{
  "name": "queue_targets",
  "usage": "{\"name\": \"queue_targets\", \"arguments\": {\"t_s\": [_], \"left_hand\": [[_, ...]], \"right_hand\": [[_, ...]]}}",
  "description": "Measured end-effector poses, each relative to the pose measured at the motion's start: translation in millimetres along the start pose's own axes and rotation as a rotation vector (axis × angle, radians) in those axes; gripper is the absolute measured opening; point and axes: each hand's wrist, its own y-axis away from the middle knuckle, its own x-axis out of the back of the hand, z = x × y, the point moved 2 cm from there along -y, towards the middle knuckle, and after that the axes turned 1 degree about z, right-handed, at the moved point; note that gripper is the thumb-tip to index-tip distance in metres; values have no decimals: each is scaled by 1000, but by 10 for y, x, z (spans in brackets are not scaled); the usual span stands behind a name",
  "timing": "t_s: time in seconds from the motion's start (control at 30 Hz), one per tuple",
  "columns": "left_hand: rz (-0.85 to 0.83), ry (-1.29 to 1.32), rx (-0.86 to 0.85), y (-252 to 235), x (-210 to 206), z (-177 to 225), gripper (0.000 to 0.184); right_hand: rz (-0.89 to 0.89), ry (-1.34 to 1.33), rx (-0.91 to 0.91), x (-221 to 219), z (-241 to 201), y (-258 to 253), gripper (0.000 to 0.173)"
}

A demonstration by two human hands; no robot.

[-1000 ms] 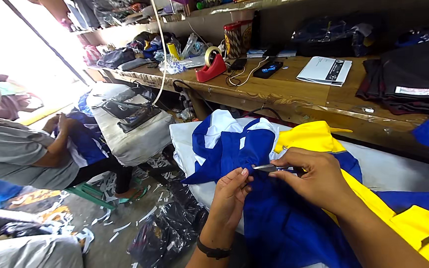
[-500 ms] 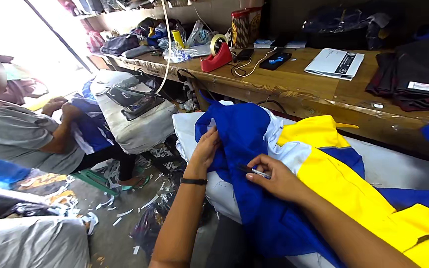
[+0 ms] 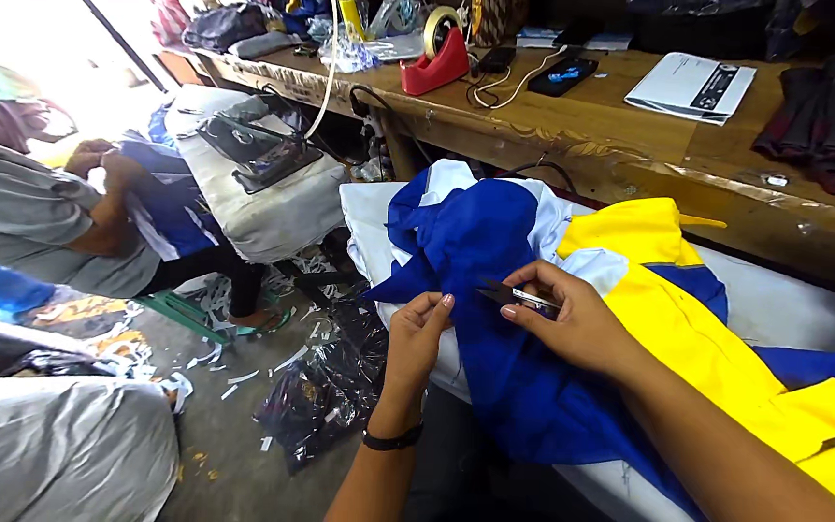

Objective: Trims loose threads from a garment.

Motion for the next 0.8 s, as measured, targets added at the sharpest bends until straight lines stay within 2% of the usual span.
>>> {"name": "queue_targets", "arguments": {"t_s": [0.1,0.23,0.37,0.43,0.5,0.57,0.6,0.7,0.77,0.8], "left_hand": [[-8,139,80,96,-26,168,20],[-52,153,32,174,-68,268,20],[-27,103,-16,192,-110,252,17],[2,117,-4,192,-109,237,17],[29,133,24,177,-96,236,20],[39,184,95,157,-80,243,24],[32,229,145,146,-75,240,25],[-47,396,285,134,-65,168,26],[-160,425,259,160,-62,90,15],[-200,387,208,181,-65,50,22]], "right_hand": [[84,99,141,0,-146,59,33],[131,123,209,-194,-221,93,29],[227,85,212,-339,-216,84,10],[130,-82,181,-333,-246,92,5],[-100,-253,124,-280,-273,118,5],[-314,-290,120,-206,-247,155,7],[-337,-254,124,-178,-219,175,9],[-187,-144,88,-116,-122,216,16],[-132,-191,39,-90,-83,218,24],[-117,-216,22,-87,-72,221,26]]}}
